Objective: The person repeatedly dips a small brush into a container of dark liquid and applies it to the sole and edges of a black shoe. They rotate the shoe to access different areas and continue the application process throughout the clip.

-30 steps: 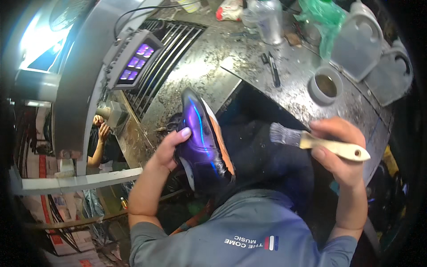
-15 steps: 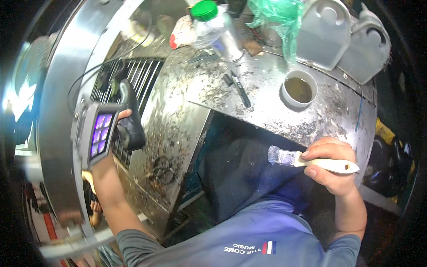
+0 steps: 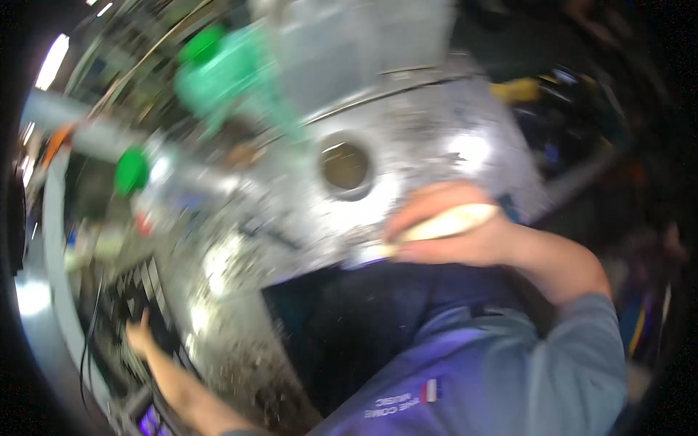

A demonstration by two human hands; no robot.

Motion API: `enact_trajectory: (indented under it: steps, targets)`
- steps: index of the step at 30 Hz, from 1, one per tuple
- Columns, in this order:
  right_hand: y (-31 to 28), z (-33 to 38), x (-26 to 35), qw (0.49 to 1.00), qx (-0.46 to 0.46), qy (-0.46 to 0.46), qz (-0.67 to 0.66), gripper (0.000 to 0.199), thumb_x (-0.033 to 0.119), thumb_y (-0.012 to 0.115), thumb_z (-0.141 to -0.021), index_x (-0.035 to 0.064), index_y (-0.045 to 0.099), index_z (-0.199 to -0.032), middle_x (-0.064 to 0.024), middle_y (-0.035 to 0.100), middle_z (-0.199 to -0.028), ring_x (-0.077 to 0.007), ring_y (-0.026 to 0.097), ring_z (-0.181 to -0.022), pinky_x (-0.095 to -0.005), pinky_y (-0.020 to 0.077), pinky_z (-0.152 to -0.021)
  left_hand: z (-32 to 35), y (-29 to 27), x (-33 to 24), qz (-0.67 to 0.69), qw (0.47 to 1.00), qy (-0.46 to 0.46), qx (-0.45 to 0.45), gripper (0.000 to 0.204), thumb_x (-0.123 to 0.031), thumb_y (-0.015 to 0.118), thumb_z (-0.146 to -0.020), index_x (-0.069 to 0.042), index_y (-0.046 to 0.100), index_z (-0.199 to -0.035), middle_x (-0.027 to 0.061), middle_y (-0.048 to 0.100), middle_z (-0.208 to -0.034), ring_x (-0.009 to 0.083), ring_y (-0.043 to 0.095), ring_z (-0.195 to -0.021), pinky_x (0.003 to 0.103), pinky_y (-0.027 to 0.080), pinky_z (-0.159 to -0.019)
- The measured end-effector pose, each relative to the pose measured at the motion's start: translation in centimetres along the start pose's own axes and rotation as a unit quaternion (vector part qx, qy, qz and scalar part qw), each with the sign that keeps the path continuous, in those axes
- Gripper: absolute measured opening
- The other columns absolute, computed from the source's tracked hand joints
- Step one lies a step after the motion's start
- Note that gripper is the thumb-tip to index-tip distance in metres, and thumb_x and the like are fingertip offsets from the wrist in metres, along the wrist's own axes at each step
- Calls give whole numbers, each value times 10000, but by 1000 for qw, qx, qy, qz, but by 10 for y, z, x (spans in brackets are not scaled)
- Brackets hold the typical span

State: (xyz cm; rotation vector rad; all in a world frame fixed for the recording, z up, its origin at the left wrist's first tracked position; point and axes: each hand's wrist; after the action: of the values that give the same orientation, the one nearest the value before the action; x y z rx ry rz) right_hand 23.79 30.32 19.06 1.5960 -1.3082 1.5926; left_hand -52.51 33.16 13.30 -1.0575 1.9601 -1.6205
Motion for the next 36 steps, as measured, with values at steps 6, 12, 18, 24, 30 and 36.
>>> enact_trajectory:
  steps: [6, 12, 18, 24, 30, 36]
  targets:
    - [-3, 25, 3, 998, -59, -7, -22, 273, 145, 807, -901, 26, 754, -1140, -94, 774, -1012, -133, 724, -864, -278, 554, -760, 33, -12, -12, 69, 992, 12, -101, 563, -490, 737, -904, -19, 678, -1207, 198, 703, -1174, 349, 688, -1050, 436, 561, -917]
    - [-88, 91, -15, 961, -270, 55, 9, 266, 132, 691, -984, 53, 712, -1238, -34, 751, -930, -74, 698, -768, -222, 532, -603, 121, -62, -19, 98, 939, 215, -249, 550, -451, 808, -834, 2, 704, -1128, 186, 735, -1082, 331, 718, -915, 436, 570, -816]
    - [-230, 186, -87, 665, -426, 144, 596, 398, 225, 804, -862, 100, 644, -1205, -114, 723, -1013, -252, 722, -875, -384, 565, -762, 262, -144, -38, 213, 927, 270, -151, 322, -216, 779, -907, 40, 715, -1090, 223, 729, -1101, 345, 695, -1029, 409, 556, -885]
    - [-284, 253, -160, 563, -388, 245, 687, 674, 172, 848, -705, 140, 531, -1299, -61, 639, -1165, -265, 627, -1096, -425, 515, -912, 362, -184, -60, 254, 946, 200, -35, 382, -143, 743, -938, 85, 668, -1235, 251, 682, -1250, 343, 648, -1163, 406, 479, -1056]
    - [-313, 276, -140, 575, -531, 196, 591, 500, 194, 818, -781, 163, 591, -1224, -132, 717, -963, -368, 703, -897, -487, 555, -795, 415, -199, -82, 325, 922, 209, 23, 455, -168, 704, -961, 92, 599, -1319, 259, 644, -1297, 355, 611, -1193, 419, 485, -1034]
    - [-302, 290, -27, 624, -623, -32, 470, 536, 165, 880, -796, 116, 598, -1249, -130, 718, -1160, -273, 720, -1069, -363, 561, -900, 458, -227, -112, 387, 867, 304, 83, 405, -154, 689, -973, 41, 623, -1321, 217, 664, -1267, 317, 622, -1181, 396, 480, -1051]
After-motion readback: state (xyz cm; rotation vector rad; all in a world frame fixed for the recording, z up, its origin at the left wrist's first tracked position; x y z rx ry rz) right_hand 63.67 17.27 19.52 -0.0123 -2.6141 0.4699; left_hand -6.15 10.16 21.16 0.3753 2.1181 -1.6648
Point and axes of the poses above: each hand's wrist, its own z-axis away from the middle knuckle, its own y-axis out of the palm, x = y × z
